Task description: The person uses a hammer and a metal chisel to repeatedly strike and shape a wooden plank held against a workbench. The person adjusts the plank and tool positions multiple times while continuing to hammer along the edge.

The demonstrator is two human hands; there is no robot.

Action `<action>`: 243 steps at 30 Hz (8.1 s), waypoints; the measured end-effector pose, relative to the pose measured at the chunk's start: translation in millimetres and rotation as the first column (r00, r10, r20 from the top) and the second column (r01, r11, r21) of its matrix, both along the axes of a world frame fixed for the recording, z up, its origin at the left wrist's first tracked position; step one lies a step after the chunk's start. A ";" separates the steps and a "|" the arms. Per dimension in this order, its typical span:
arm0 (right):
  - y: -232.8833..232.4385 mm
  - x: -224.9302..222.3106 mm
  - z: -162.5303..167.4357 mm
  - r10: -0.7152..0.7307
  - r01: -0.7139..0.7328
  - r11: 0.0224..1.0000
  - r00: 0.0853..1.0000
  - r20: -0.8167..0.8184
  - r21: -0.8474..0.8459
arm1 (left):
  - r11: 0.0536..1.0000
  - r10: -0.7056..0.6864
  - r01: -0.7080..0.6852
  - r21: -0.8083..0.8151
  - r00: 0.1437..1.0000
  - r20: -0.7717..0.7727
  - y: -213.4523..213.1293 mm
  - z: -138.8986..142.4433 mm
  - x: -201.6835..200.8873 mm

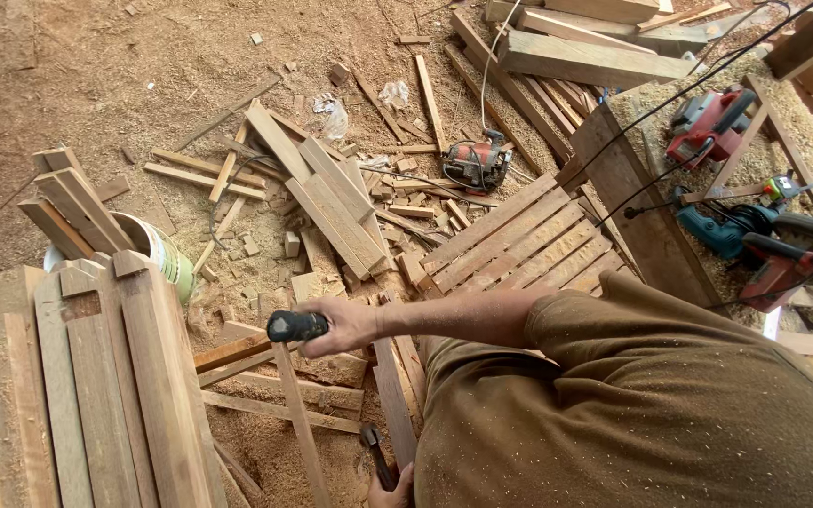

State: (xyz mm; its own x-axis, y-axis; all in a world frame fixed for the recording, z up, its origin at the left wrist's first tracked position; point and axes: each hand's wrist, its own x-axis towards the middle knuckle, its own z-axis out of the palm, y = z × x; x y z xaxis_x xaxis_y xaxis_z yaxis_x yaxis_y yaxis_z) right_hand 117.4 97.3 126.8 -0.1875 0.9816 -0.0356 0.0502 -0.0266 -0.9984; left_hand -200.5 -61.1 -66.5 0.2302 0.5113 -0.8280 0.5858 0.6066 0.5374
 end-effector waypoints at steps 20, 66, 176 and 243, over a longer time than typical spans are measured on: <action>-20.3 91.2 -20.6 -0.331 0.358 0.902 0.933 0.144 -0.242 | 0.748 0.043 0.079 0.659 0.985 -0.167 -33.4 29.6 12.9; 0.8 43.3 -99.8 0.199 -0.316 0.763 0.945 0.261 0.564 | 0.426 -0.197 0.070 0.902 0.980 0.017 68.2 239.4 70.5; -69.9 -5.5 -99.3 0.393 -0.557 0.672 0.827 0.402 0.488 | 0.398 0.349 -0.580 0.711 0.812 0.467 -78.6 225.4 83.8; -24.1 38.8 -108.1 0.195 -0.651 0.656 0.635 0.747 0.382 | 0.533 0.383 -0.376 0.758 0.906 0.180 -60.7 124.8 151.2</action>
